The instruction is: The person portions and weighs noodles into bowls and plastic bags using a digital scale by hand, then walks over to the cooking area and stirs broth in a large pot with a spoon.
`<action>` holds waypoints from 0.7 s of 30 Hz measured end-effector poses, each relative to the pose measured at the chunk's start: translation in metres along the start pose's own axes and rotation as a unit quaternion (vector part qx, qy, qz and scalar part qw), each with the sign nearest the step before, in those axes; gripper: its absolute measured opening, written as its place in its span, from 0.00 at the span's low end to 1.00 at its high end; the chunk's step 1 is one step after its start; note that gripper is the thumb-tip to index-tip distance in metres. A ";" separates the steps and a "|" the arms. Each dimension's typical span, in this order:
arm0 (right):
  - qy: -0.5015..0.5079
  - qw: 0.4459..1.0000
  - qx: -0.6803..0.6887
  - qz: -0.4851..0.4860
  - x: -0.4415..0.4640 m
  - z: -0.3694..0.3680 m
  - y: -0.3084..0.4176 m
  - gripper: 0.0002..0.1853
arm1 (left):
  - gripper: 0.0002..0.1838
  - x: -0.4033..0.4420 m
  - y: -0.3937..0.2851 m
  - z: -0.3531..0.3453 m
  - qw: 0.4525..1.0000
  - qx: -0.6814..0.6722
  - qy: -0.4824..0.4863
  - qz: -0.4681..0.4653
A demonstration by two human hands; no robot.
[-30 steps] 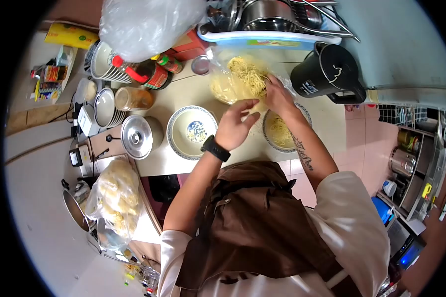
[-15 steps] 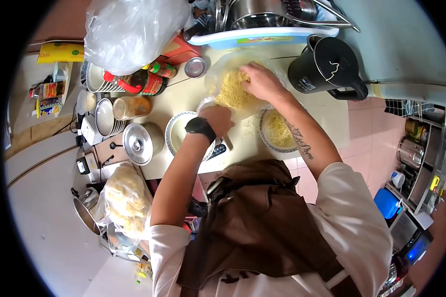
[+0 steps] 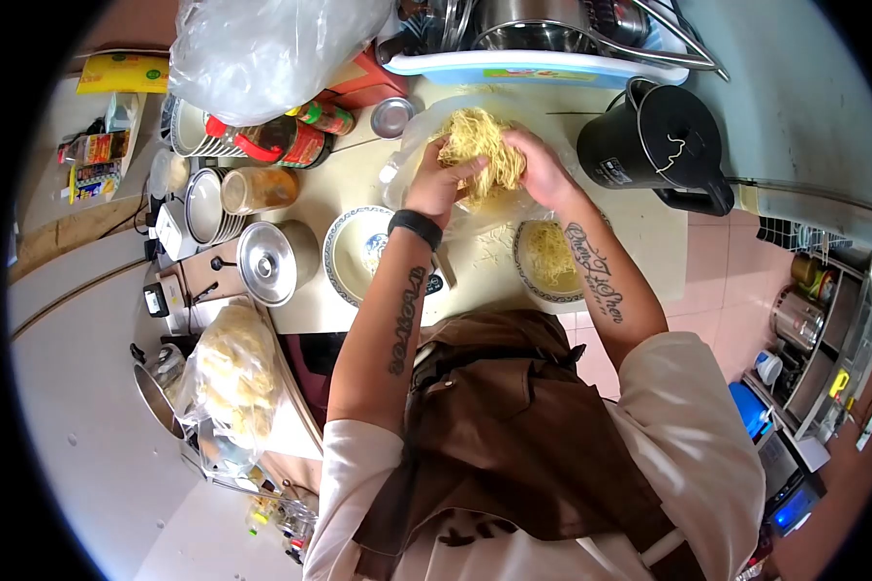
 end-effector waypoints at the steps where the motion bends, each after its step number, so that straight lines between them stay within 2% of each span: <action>1: -0.012 0.999 -0.041 0.029 -0.005 -0.009 0.005 0.27 | 0.34 0.004 0.004 0.005 0.999 -0.045 0.004 0.001; 3: -0.019 0.988 -0.148 0.026 -0.019 -0.016 0.008 0.32 | 0.36 0.010 0.008 0.017 0.991 -0.135 0.012 0.005; 5: -0.052 0.970 -0.237 0.017 -0.022 -0.015 0.007 0.34 | 0.34 0.012 0.008 0.017 0.994 -0.106 -0.017 0.026; 7: -0.039 0.970 -0.240 0.007 -0.022 -0.013 0.004 0.34 | 0.32 0.010 -0.002 0.008 0.999 -0.045 -0.010 0.029; 9: -0.040 0.973 -0.228 0.005 -0.022 -0.007 -0.001 0.32 | 0.25 0.009 -0.007 0.010 0.998 -0.058 0.012 -0.011; 11: -0.108 0.952 -0.288 0.015 -0.021 -0.003 -0.003 0.29 | 0.22 0.015 -0.001 0.021 0.999 -0.037 -0.004 -0.019; 12: -0.142 0.938 -0.317 0.018 -0.021 -0.002 -0.004 0.27 | 0.18 0.010 -0.008 0.014 0.996 -0.071 -0.022 -0.043; 15: -0.252 0.888 -0.367 0.117 -0.023 -0.011 -0.002 0.22 | 0.16 0.019 0.011 0.018 0.990 -0.104 -0.063 -0.072; 18: -0.284 0.911 -0.297 0.042 -0.034 -0.019 0.004 0.20 | 0.17 0.013 0.007 0.015 0.989 -0.059 -0.119 -0.071; 21: -0.234 0.927 -0.292 0.038 -0.031 -0.009 -0.003 0.19 | 0.20 0.026 0.038 0.032 0.980 0.077 -0.099 -0.158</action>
Point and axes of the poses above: each hand's wrist, its own x-axis towards the middle knuckle, its own z-axis out of the back of the hand, y = z × x, the point moved 2 cm from there along x, towards the middle knuckle, and after that the axes turned 13 degrees about -z, right-handed, at the moved point
